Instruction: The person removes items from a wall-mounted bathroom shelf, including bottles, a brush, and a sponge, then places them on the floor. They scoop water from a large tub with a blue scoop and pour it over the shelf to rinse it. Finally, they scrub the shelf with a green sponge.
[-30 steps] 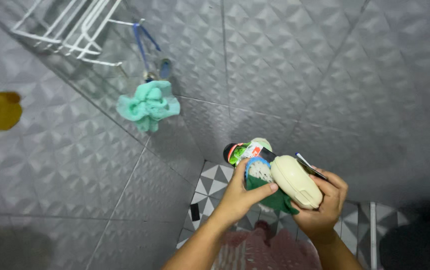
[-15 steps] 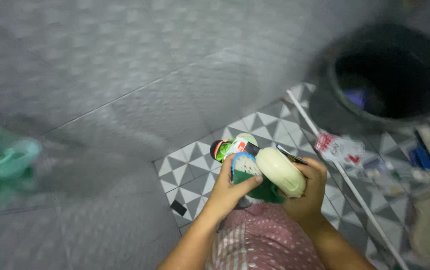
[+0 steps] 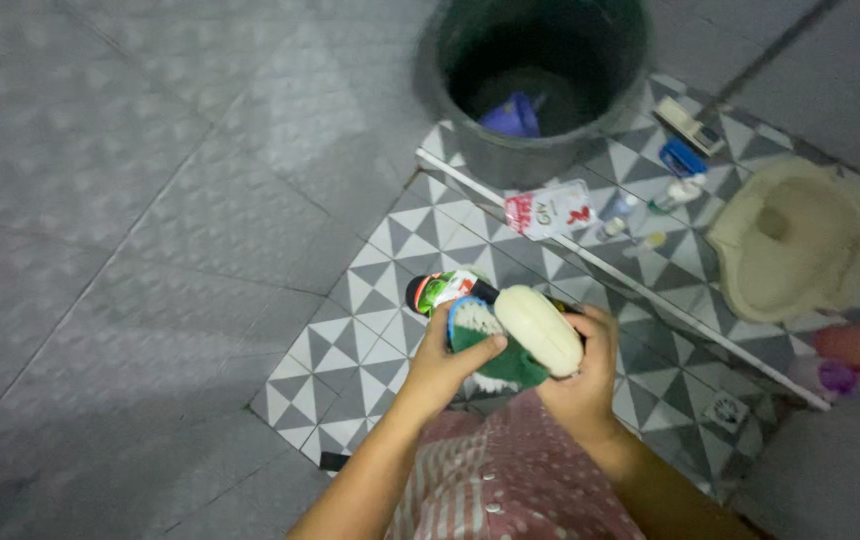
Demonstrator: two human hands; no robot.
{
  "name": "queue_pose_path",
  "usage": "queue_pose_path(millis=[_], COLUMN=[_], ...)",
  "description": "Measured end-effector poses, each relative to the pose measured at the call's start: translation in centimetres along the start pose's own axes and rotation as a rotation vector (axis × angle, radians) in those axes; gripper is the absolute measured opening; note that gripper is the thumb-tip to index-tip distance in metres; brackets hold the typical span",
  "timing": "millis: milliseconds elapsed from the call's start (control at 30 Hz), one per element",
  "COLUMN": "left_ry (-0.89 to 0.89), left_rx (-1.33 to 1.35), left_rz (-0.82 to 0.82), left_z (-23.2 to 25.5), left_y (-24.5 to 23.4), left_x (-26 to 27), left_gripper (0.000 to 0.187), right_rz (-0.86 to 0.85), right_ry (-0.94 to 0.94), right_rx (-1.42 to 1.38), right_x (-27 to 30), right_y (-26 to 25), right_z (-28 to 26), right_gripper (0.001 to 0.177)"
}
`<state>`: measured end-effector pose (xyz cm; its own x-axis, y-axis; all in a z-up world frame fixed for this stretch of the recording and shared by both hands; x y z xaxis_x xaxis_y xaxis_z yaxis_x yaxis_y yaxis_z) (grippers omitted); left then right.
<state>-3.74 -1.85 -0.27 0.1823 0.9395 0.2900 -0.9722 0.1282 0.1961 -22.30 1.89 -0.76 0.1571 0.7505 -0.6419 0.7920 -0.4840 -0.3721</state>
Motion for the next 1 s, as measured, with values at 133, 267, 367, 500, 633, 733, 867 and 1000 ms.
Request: queue_pose_path(millis=[133,267,367,500,633,733,867,1000], left_ry=[-0.008,-0.033,-0.06,-0.221,-0.247,-0.241,-0.305,-0.228], left_rx=[-0.095,-0.087,-0.024,-0.034,-0.035,-0.029,-0.064,-0.085], left_rz=[-0.088,-0.154,-0.22,-0.2,-0.203,-0.211,-0.196,-0.227], left_z=[-0.9,-2.8,-4.3,-6.6,-8.1,-8.3,-9.1,-9.4], left_y=[5.7,11.2,14.6,17.5,19.3,20.0,19.7,20.6], left_x=[-3.9,-6.0,-7.8,-10.1,-12.2,-14.7,-18.3,-25.4], left_gripper=[0.079,0.078,0.079,0.083,0.085,0.084,0.079,0.076], right_rz=[0.054,0.06,0.043,0.018,0.002,-0.019,-0.063,-0.001], right_ry=[0.149,0.262,0.226,0.305,0.375,0.409,0.51,0.767], right_rx=[-0.044,0.095,0.151,0.088,0.054,0.095,0.151,-0.214], right_x=[-1.0,-0.5,-0.7,-1.1,-1.8,-3.0,-3.0,-4.7], right_y=[-3.8,-8.0,-10.8,-12.8,-13.4,-13.0,-11.1,-8.1], right_z=[4.3,7.7,10.7,14.2,16.5,19.2,24.1,31.6], right_gripper=[0.063,0.06,0.062,0.062,0.063,0.062,0.063,0.053])
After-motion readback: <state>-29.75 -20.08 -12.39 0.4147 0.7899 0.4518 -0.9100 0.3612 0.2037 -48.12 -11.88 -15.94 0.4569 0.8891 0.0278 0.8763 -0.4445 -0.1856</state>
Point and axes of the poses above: each hand's wrist, its own x-axis away from the middle knuckle, its own y-axis out of the palm, z = x × y, the point moved 1 cm from there along -x, towards the middle knuckle, and after that the axes turned 1 degree about z, right-handed, at the moved point
